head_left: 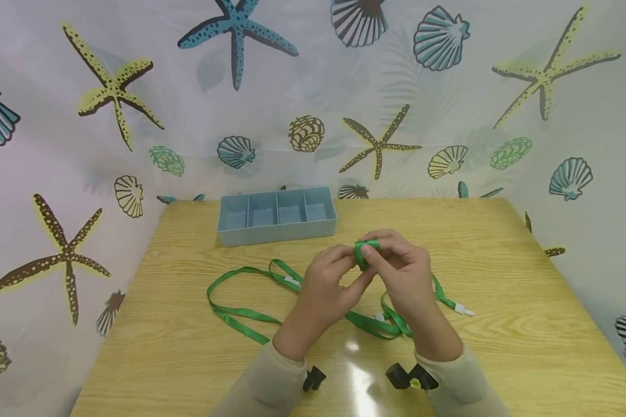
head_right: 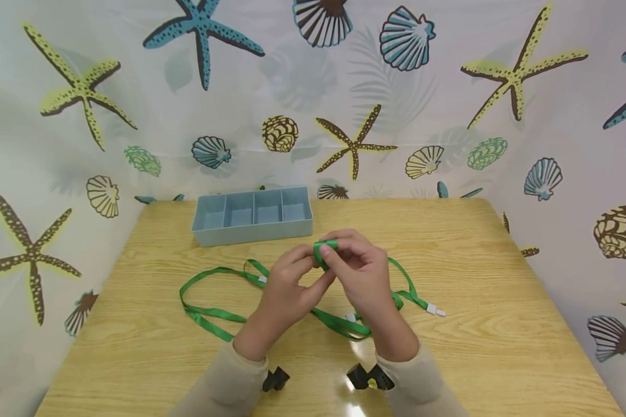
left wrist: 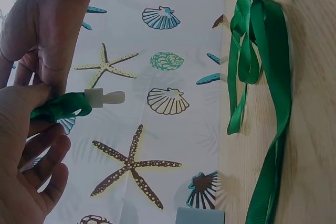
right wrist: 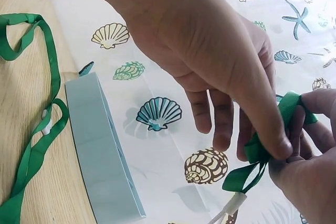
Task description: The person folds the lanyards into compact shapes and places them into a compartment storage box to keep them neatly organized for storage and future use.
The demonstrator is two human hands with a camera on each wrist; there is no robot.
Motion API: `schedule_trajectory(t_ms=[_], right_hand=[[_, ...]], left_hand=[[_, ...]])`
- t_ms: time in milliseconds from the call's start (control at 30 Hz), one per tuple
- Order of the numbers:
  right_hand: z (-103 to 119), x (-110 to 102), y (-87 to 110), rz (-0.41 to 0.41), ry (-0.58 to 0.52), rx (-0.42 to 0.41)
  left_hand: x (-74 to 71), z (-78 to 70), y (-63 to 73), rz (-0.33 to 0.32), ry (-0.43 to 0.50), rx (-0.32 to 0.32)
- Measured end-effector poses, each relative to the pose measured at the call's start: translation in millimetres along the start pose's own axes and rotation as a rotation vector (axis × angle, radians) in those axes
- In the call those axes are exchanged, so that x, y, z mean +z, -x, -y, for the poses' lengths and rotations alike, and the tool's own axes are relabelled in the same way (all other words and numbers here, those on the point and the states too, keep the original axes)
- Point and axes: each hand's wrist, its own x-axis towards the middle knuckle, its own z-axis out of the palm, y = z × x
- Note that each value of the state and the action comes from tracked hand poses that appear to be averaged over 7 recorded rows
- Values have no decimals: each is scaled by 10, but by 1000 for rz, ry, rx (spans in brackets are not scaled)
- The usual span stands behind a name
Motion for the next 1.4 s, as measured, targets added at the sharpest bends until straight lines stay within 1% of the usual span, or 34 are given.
schedule_trajectory(t_ms=[100,200,300,433,500,600,667,800,900,967,1067,1133,1200,1300,1400], right_hand=[[5,20,16,-3,6,-4],[4,24,25,-4,9,-14],[3,8,22,-7,3,-42],[17,-33,5,-7,-34,-96],[33,-55,0,-5,-56,-106],[58,-73,0,-1,-83,-91],[69,-78,4,9,-94,-75],[63,-80,3,57,-107,-55],[32,-84,4,82,-59,-33],[2,-78,6,72,-18,0],[-32,-76,4,37,46,57],[-49,-80,-4,17,53,98],[-61,-88,-15,10,61,117],[-65,-92,-46,3,47,114],[-34,-97,-74,2,59,110]], left_hand=[[8,-2,7,-20,-42,-15],[10,8,13,-26,-45,-24],[-1,31,14,-23,-15,-32],[-32,90,10,-18,38,-50],[-52,121,3,-19,63,-59],[-94,158,-5,-17,95,-70],[-126,176,-15,-22,100,-68],[-208,191,-38,-46,97,-69],[-263,192,-51,-65,98,-70],[-294,197,-51,-68,92,-68],[-330,201,-49,-58,89,-48],[-355,207,-51,-45,80,-26],[-386,214,-58,-28,61,2],[-438,216,-85,-5,-35,59],[-480,206,-117,23,-159,142]])
